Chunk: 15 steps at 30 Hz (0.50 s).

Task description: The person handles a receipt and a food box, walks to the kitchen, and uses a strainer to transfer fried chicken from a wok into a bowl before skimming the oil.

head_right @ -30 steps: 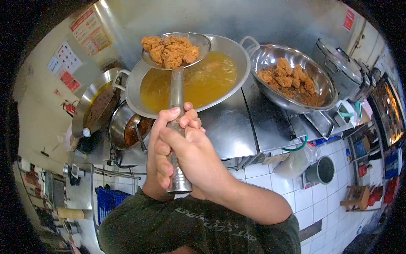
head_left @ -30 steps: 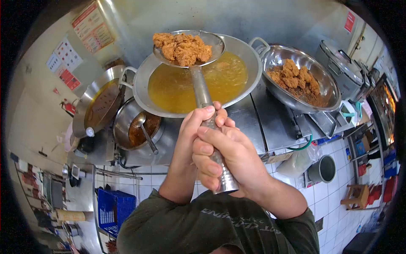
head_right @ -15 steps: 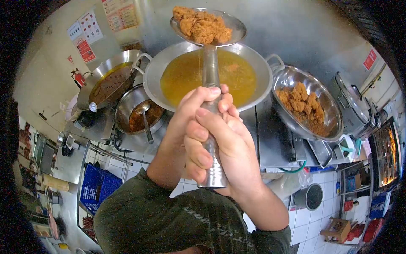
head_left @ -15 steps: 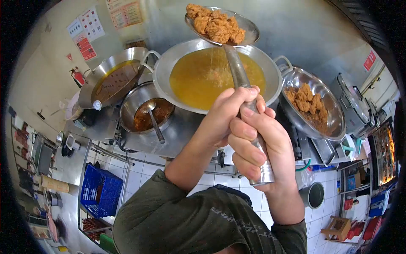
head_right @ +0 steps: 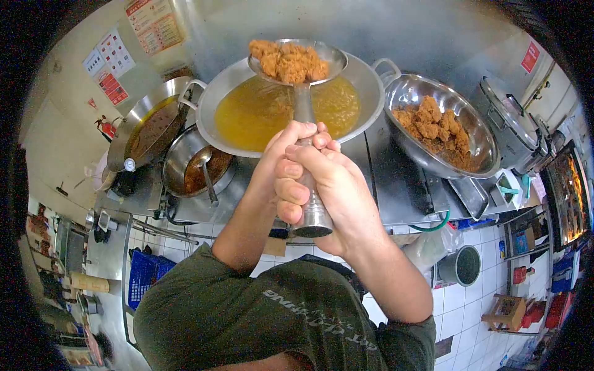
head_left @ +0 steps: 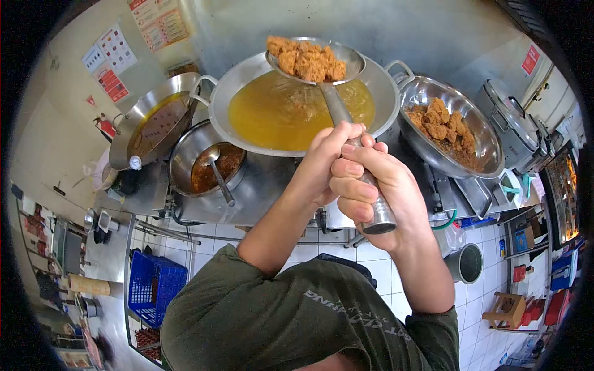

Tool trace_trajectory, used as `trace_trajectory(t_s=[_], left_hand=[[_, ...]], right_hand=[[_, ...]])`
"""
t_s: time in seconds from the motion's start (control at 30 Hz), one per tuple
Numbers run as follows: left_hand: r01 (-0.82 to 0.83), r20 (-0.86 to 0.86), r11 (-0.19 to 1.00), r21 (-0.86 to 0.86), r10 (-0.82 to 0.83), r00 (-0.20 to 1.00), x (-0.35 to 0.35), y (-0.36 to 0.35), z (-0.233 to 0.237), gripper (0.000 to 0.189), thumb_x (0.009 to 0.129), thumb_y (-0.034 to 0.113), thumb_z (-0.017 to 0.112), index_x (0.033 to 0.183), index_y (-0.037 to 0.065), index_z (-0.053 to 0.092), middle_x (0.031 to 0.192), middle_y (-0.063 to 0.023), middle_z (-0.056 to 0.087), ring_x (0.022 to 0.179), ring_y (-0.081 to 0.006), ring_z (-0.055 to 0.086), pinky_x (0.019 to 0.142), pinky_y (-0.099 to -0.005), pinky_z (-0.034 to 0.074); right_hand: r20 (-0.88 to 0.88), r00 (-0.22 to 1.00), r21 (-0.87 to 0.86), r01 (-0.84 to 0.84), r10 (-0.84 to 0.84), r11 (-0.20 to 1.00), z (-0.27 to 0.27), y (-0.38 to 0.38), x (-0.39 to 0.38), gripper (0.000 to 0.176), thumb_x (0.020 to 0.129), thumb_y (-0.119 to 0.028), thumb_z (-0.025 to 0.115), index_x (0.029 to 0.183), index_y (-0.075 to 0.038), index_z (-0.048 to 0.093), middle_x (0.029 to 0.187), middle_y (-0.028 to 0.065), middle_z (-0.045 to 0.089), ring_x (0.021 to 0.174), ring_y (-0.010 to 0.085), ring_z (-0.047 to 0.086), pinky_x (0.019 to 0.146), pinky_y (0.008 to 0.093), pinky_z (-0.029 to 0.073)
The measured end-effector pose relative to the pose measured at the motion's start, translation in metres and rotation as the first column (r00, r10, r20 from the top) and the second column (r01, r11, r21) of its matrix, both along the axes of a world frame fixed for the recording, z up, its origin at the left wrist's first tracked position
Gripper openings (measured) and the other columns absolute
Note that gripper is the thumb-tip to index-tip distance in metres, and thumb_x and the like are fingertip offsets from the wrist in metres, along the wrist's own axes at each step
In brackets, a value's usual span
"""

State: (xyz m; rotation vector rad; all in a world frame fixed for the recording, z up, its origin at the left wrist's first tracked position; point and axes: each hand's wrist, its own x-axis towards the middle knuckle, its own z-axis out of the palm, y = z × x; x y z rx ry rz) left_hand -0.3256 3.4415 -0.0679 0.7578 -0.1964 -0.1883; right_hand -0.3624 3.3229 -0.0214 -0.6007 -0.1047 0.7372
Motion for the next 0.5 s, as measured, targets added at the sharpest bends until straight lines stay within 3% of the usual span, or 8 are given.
trace_trajectory(t_s=[0.1,0.23,0.27,0.37,0.43,0.47,0.5], left_hand=[[-0.021,0.077,0.997,0.080,0.015,0.997,0.011,0.001,0.023,0.030,0.095,0.030,0.051,0.089,0.001,0.055,0.081,-0.0072,0.058,0.090,-0.0216,0.063,0.078,-0.0336,0.053],[-0.052,0.224,0.995,0.089,0.031,0.974,0.012,-0.003,0.049,0.028,0.094,0.027,0.051,0.100,-0.001,0.051,0.080,-0.0076,0.058,0.087,-0.0234,0.063,0.081,-0.0364,0.052],[0.008,0.222,1.000,0.018,-0.012,0.975,0.020,-0.005,0.044,0.029,0.094,0.025,0.049,0.108,-0.001,0.046,0.079,-0.0078,0.058,0.086,-0.0248,0.062,0.082,-0.0373,0.051],[-0.070,0.112,0.998,-0.001,0.070,0.991,-0.002,-0.018,0.037,0.029,0.093,0.023,0.050,0.110,0.000,0.045,0.080,-0.0047,0.051,0.085,-0.0213,0.056,0.082,-0.0358,0.050],[-0.102,-0.025,0.992,-0.069,0.101,0.995,-0.018,-0.032,0.034,0.029,0.092,0.024,0.051,0.109,0.002,0.045,0.081,-0.0028,0.046,0.086,-0.0185,0.052,0.082,-0.0340,0.048],[-0.073,0.022,0.997,-0.030,0.073,0.997,-0.021,-0.036,0.021,0.051,0.093,0.035,0.047,0.127,0.002,0.033,0.096,-0.0027,0.039,0.092,-0.0162,0.043,0.086,-0.0296,0.039],[-0.123,0.107,0.992,0.009,0.121,0.987,-0.029,-0.044,0.015,0.053,0.091,0.035,0.049,0.128,0.001,0.031,0.096,-0.0028,0.040,0.093,-0.0161,0.044,0.085,-0.0309,0.041]], right_hand=[[0.037,0.996,-0.021,0.085,-0.084,0.996,0.022,0.004,-0.002,0.025,0.100,-0.017,0.044,0.078,-0.006,0.044,0.056,-0.0006,0.042,0.038,0.0064,0.038,0.029,0.0214,0.035],[0.257,0.964,-0.046,0.078,-0.064,0.996,0.031,0.002,0.000,0.028,0.100,-0.020,0.044,0.076,-0.006,0.044,0.054,0.0011,0.043,0.033,0.0087,0.037,0.029,0.0226,0.036],[0.254,0.964,-0.070,0.098,-0.077,0.993,0.031,0.002,-0.002,0.030,0.101,-0.022,0.043,0.075,-0.006,0.046,0.051,0.0022,0.043,0.033,0.0112,0.040,0.029,0.0232,0.035],[0.291,0.955,-0.155,0.109,-0.060,0.982,0.025,-0.006,-0.005,0.032,0.099,-0.022,0.047,0.072,-0.005,0.048,0.050,0.0056,0.049,0.036,0.0156,0.049,0.033,0.0254,0.039],[0.150,0.986,-0.133,0.087,-0.066,0.987,0.028,-0.015,-0.013,0.030,0.097,-0.021,0.049,0.073,-0.004,0.049,0.052,0.0072,0.051,0.037,0.0164,0.050,0.035,0.0262,0.041],[0.217,0.975,-0.095,0.071,-0.049,0.993,0.020,-0.020,-0.012,0.028,0.096,-0.021,0.050,0.074,-0.004,0.050,0.054,0.0068,0.051,0.038,0.0170,0.050,0.036,0.0265,0.041],[0.197,0.978,-0.120,0.086,-0.061,0.989,0.015,-0.025,-0.013,0.028,0.096,-0.021,0.050,0.074,-0.004,0.050,0.054,0.0066,0.050,0.038,0.0171,0.050,0.036,0.0268,0.041]])
